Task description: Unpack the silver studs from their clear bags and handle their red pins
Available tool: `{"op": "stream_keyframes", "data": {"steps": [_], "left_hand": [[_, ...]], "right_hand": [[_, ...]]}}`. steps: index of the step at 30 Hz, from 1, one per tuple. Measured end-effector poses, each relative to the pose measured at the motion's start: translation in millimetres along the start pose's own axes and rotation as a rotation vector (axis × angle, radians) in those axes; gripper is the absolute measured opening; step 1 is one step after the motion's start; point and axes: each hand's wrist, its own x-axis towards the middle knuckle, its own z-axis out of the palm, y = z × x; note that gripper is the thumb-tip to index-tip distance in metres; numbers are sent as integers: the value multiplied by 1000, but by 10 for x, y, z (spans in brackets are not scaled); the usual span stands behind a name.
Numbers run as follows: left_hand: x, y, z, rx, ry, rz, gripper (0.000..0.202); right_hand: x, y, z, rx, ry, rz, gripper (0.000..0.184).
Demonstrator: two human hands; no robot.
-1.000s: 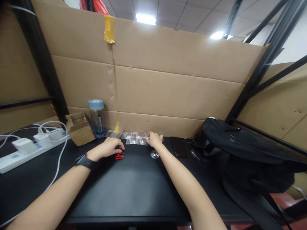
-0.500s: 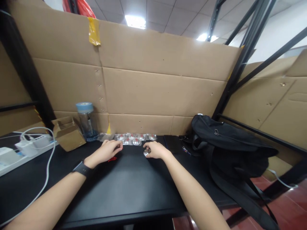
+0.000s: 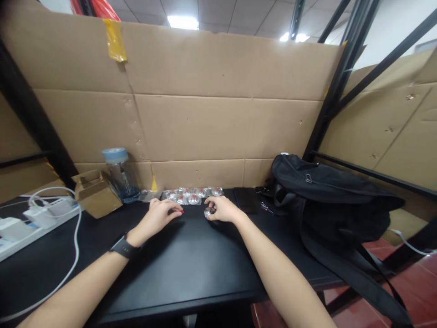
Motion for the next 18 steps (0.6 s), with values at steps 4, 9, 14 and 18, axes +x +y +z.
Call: {"op": "stream_keyframes", "data": {"steps": [4, 9, 14, 18], "left_hand": [[2, 16, 2, 13, 28, -16, 19], [-16, 42, 26, 12, 61, -7, 18], [-3, 102, 88, -118, 123, -60, 18], [22, 154, 136, -376, 171, -20, 19]], "right_hand": [[0, 4, 4, 1, -37, -21, 47], [-17, -32, -27, -1, -5, -52, 44], [-76, -329, 3, 76, 164, -229, 37], [-123, -641, 157, 249, 355, -307, 52]]}}
